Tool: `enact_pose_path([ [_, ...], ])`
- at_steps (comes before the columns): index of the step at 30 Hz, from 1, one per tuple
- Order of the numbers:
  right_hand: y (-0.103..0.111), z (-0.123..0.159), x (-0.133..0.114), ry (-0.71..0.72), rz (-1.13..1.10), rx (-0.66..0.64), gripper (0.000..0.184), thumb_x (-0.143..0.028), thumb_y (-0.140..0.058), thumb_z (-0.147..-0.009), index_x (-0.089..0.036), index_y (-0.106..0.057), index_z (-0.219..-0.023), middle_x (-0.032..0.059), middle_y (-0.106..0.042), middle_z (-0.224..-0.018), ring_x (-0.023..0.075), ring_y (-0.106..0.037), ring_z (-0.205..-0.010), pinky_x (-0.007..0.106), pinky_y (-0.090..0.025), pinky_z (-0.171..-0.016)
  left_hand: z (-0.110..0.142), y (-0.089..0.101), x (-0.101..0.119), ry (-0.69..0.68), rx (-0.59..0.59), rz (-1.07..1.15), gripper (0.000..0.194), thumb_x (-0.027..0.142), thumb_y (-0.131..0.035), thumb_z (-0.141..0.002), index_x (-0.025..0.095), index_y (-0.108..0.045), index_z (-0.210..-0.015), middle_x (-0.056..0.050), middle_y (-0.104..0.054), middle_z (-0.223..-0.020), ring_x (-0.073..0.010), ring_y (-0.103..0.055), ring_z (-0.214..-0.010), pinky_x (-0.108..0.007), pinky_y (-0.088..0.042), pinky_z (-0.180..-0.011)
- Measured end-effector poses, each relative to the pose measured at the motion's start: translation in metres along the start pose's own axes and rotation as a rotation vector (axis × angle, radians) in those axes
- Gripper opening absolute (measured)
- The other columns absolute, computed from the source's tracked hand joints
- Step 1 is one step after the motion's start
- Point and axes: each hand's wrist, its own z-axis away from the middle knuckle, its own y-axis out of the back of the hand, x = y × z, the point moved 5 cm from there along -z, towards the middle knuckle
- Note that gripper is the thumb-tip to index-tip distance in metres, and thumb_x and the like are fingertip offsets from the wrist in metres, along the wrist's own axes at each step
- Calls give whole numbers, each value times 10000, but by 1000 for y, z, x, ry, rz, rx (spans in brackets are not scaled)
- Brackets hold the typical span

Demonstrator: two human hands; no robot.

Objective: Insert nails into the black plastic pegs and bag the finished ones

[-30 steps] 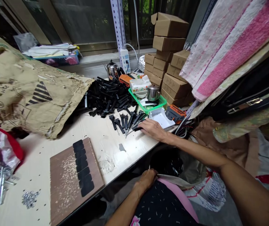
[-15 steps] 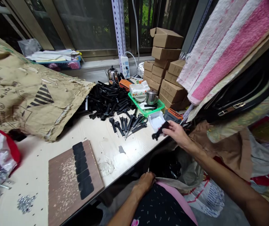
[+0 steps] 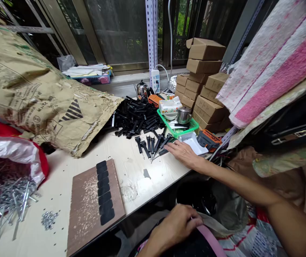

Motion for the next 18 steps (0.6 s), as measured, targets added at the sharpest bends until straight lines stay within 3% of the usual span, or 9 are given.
enact_pose_path([
  [2,-12,-29,-3,138,89,-32,529,-23,-397,-832,-198,-418,-1330,122,-469,-1341,264,-470,-1033,389,-412,-762,6,41,11,-68,263,37,319,364,-390,-912,221,-672,-872,-24,-680,-857,-162,-622,-790,-262,-463,-738],
  [5,-23,-56,-6,289,130,-60,476,-74,-436,-831,-183,-442,-1294,128,-485,-1297,292,-396,-1124,433,-354,-839,17,110,-8,78,781,-109,305,350,-391,-911,186,-648,-887,-62,-659,-864,-186,-613,-783,-310,-474,-733],
  [7,-26,-67,-9,344,129,-92,368,-119,-485,-804,-149,-523,-1169,132,-533,-1181,292,-391,-1110,447,-328,-861,20,143,-26,193,967,-286,298,325,-396,-906,163,-611,-1034,-100,-616,-989,-192,-605,-769,-347,-478,-740],
  [11,-30,-80,-19,418,117,-153,298,-202,-570,-733,-129,-553,-1022,113,-542,-1075,273,-418,-1020,428,-336,-822,10,182,-53,452,1106,-526,427,343,-405,-899,127,-463,-1261,-163,-527,-1099,-283,-550,-984,-399,-477,-751],
  [14,-33,-79,-23,474,129,-122,246,-205,-522,-788,-141,-545,-1025,88,-561,-991,252,-433,-972,414,-334,-813,-5,193,-60,611,1116,-611,532,407,-408,-887,98,-386,-1319,-189,-516,-1102,-337,-496,-1035,-426,-476,-724],
  [18,-38,-67,-25,546,108,-66,207,-163,-434,-858,-141,-527,-1043,89,-561,-984,219,-449,-911,358,-353,-741,-22,200,-64,665,1084,-688,603,434,-425,-867,59,-344,-1333,-211,-511,-1106,-348,-471,-1035,-417,-477,-702],
])
